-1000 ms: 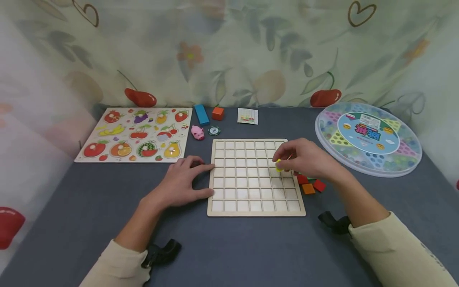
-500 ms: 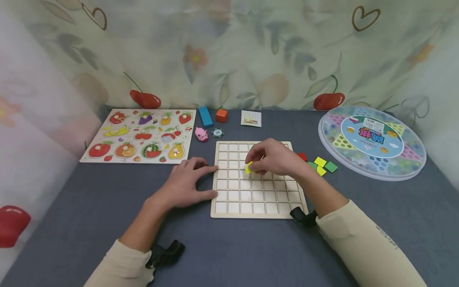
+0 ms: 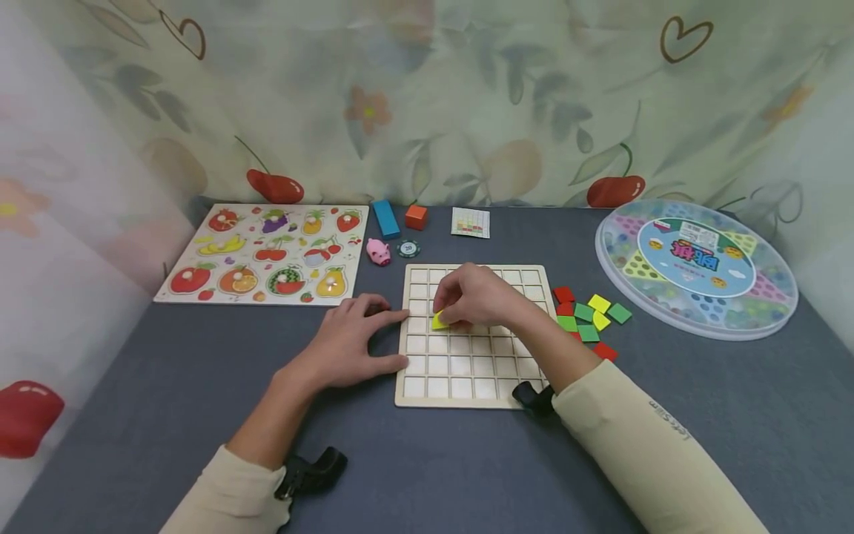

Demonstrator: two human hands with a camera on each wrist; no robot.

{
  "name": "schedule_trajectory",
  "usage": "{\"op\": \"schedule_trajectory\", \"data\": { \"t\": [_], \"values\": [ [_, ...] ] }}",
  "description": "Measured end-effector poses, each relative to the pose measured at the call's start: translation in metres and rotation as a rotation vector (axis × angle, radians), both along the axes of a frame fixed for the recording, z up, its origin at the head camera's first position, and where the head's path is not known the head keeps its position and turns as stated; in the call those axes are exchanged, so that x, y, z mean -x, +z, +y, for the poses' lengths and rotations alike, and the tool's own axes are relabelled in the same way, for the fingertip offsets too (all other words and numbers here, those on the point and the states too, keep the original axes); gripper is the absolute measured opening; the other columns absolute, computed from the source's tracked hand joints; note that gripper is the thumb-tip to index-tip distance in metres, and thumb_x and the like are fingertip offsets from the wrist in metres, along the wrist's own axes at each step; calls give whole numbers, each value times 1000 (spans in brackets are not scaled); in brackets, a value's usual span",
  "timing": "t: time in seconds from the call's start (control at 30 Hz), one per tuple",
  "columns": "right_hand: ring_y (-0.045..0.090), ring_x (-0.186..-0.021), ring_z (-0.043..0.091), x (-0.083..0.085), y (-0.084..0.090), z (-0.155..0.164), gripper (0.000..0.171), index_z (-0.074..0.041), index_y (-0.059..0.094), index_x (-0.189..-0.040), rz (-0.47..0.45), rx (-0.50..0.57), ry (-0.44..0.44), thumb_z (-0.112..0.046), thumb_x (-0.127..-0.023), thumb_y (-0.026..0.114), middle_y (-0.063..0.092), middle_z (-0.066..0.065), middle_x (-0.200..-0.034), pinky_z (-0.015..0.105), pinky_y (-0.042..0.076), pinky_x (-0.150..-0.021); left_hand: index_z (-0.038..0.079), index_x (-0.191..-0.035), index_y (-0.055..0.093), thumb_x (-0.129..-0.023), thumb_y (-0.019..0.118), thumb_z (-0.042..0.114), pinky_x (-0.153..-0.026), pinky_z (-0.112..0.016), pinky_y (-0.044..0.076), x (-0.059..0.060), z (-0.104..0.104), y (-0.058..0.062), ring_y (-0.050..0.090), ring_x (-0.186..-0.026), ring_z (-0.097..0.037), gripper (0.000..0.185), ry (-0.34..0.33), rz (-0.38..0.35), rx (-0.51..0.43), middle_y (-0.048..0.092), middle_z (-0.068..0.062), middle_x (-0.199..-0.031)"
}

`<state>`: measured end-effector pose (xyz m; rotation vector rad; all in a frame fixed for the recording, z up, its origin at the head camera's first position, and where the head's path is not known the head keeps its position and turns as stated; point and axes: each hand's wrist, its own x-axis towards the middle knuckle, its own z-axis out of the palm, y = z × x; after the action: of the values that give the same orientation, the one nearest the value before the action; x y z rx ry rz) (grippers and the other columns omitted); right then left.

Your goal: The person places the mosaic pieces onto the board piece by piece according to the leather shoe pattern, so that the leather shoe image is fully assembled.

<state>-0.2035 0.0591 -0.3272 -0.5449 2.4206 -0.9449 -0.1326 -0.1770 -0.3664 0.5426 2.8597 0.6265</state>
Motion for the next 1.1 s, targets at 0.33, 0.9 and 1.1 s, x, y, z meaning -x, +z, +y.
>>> {"op": "schedule_trajectory", "data": {
  "t": [0.33, 0.9, 1.1],
  "values": [
    [58, -78, 19, 3, -1, -1, 3, -8, 78, -93, 14, -71, 31, -10, -92, 77, 68, 4, -86, 29, 49, -67, 30, -152, 53, -88, 75, 54, -114, -61, 30, 1, 0, -2, 37, -137, -34, 71, 1, -4, 4, 45, -9, -150],
    [57, -82, 18, 5, -4, 2, 14, -16, 82, -99, 34, -110, 113, -8, -92, 74, 69, 4, -90, 28, 45, -68, 29, -152, 54, -88, 75, 52, -113, -62, 31, 1, 0, -1, 39, -136, -34, 71, -8, 7, -8, 46, -9, -149],
    [62, -95, 22, 1, 3, 14, 26, -18, 78, -115, 64, -96, 147, -11, -92, 71, 70, 4, -100, 33, 51, -80, 30, -152, 54, -89, 75, 53, -114, -63, 30, 1, 0, -2, 37, -137, -35, 71, 0, 4, -1, 45, -9, -150]
  ]
}}
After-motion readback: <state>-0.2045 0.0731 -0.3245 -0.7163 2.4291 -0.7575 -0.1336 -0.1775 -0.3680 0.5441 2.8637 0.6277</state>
